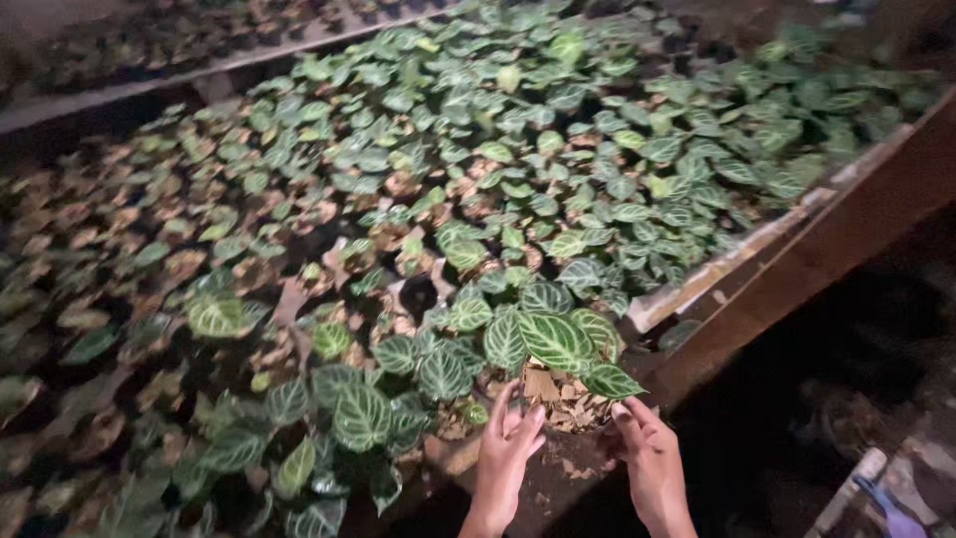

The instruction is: The person wipes the leaves of small potted plants with a purple cloth. They pick up individual pots from a table, wipe the leaves, and then place the pots onto a lower shelf among many similar plants.

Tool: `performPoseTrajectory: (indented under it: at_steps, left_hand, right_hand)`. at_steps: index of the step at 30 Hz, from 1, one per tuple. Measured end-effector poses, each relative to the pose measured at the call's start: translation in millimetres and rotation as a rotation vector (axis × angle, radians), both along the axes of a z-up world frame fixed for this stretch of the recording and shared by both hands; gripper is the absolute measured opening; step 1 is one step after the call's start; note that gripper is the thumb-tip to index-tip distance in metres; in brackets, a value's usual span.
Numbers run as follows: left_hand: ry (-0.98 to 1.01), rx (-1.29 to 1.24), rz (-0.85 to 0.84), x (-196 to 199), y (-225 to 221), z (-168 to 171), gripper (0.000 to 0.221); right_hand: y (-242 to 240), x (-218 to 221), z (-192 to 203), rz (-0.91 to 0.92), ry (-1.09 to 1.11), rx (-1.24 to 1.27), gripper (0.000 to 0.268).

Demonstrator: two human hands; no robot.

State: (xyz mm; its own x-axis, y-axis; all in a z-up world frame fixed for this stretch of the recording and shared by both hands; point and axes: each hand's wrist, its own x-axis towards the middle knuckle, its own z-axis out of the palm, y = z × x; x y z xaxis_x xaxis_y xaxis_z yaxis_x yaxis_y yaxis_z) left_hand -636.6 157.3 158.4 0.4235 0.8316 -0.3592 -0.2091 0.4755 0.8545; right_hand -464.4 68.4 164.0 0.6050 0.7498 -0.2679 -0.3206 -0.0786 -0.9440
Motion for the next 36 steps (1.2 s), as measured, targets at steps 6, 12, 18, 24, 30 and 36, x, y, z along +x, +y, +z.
performPoseTrajectory:
  at_steps: [6,12,18,24,30,36]
  left_hand:
    - [-0.097,0.057,0.131,-2,-18,-27,0.074]
    - [0.027,0.076,0.253,-17,-37,-25,0.068]
    - [0.051,0.197,0.255,-40,-42,-17,0.066]
    - [0.034,0.107,0.195,-69,-36,-11,0.068]
    - [0.090,0.143,0.069,-114,-23,-3,0.071]
    - [-0.036,0.240,-0.011,-138,-1,-13,0.072]
  right_hand:
    - [3,5,1,0.179,-0.126,-0.075,0.038]
    - [6,-4,1,0.304,-0.012,-0.040,0.035]
    - [9,-24,9,0.307,-0.035,-0.087,0.034]
    - [16,-51,19,0.283,-0.011,-0.043,0.034]
    - [22,-79,20,0.192,0.050,-0.079,0.033]
    - [23,-94,6,0.152,-0.066,-0.005,0.037]
